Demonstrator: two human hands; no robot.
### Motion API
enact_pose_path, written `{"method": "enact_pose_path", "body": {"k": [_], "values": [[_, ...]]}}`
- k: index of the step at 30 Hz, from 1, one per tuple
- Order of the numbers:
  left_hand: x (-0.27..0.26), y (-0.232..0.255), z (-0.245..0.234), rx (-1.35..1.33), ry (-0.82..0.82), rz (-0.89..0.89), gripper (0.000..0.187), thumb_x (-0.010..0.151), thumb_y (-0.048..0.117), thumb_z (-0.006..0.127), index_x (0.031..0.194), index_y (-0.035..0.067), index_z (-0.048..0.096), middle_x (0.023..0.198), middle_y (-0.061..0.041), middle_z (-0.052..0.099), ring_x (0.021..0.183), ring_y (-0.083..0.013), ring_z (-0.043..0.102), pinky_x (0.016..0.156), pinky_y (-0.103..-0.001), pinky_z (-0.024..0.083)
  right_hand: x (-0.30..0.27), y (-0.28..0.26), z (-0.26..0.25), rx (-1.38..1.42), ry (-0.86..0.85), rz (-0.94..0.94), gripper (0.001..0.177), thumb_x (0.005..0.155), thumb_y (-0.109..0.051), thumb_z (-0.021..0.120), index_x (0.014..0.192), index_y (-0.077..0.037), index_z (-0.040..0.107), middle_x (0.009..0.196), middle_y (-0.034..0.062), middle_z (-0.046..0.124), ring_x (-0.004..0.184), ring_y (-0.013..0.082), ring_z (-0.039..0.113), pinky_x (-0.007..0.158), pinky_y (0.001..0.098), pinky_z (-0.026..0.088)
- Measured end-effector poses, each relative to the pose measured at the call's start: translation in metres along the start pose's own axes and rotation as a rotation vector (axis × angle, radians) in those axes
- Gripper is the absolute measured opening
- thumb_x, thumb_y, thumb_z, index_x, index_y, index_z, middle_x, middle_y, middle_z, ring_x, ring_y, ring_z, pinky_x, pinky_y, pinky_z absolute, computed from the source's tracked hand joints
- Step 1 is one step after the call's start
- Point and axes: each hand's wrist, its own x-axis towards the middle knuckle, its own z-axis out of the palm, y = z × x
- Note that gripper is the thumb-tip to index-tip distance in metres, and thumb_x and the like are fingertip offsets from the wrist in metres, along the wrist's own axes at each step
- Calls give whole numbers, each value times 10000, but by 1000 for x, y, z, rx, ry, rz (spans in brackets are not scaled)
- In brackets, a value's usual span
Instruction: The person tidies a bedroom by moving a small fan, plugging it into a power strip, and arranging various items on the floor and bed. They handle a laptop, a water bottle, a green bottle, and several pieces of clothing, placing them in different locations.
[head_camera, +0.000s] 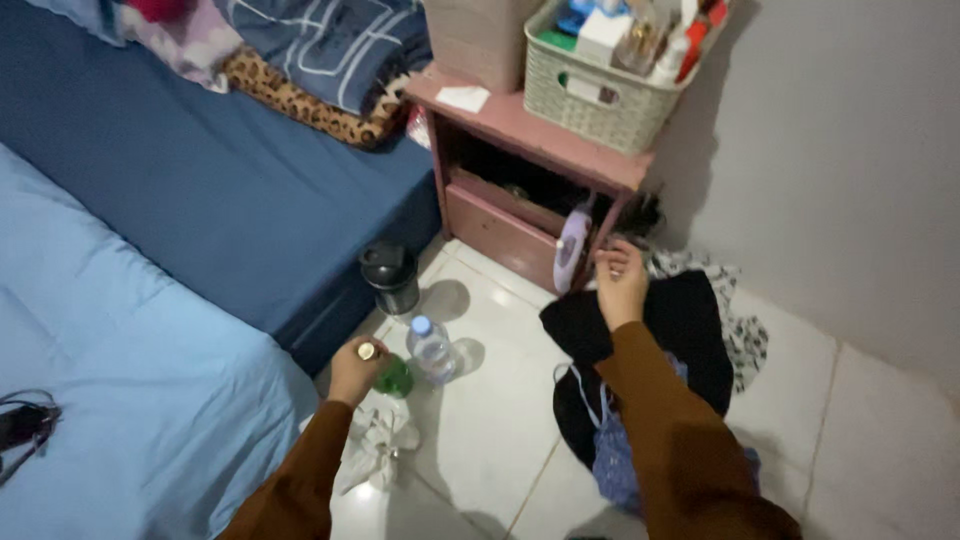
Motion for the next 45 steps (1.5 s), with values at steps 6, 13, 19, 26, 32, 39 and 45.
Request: {"method": "enact_pose_path", "body": {"k": [6, 13, 19, 26, 32, 39, 45], "values": [[-6, 92, -34, 619, 99, -160, 870, 677, 302, 907, 1405, 47, 502, 1300, -286, 564, 1198, -441, 548, 1024, -500, 459, 57, 30, 5, -292, -267, -89, 668, 997, -423, 672, 1327, 128, 489, 1110, 307, 684, 994, 436, 677, 837, 478, 536], [139, 276, 80, -600, -154, 167, 727, 972, 470, 687, 1461, -37, 507, 1129, -109, 627, 882, -153, 635, 743, -300, 601, 67, 46, 15, -431, -308, -57, 479, 1018, -291, 585, 1299, 95, 549, 940, 349, 681, 891, 540, 641, 764, 581, 508], [220, 337, 173, -1072, -106, 35, 623, 860, 153, 682, 1400, 143, 371, 1222, -74, 597, 1014, -245, 642, 704, -447, 600, 63, 40, 17, -542, -316, -43, 394, 1026, -302, 618, 1019, 92, 595, 863, 334, 673, 816, 520, 653, 717, 570, 525], [238, 331, 181, -1074, -29, 13, 514, 846, 72, 710, 1300, 119, 474, 1173, -114, 627, 978, -271, 664, 655, -431, 616, 60, 42, 29, -385, -219, -143, 370, 1016, -254, 616, 1102, 102, 565, 835, 348, 662, 803, 544, 633, 686, 589, 508], [239, 319, 182, -1110, -76, 51, 575, 878, 92, 729, 1373, 75, 438, 1242, -144, 611, 1010, -288, 661, 664, -432, 616, 53, 45, 25, -357, -243, -99, 348, 1031, -254, 606, 1068, 92, 586, 865, 340, 667, 827, 537, 636, 693, 583, 511], [226, 329, 185, -1044, -83, -53, 661, 916, 215, 679, 1444, 105, 298, 1260, -183, 594, 997, -340, 687, 753, -471, 618, 73, 58, 28, -474, -256, -148, 506, 992, -273, 649, 1271, 132, 533, 875, 332, 678, 826, 512, 641, 742, 567, 512], [212, 258, 184, -1057, -202, -85, 649, 967, 204, 637, 1468, -65, 325, 1167, -243, 609, 951, -350, 696, 829, -499, 605, 68, 66, 31, -455, -205, -186, 455, 986, -283, 663, 1165, 133, 621, 898, 346, 675, 863, 525, 640, 781, 576, 508]]}}
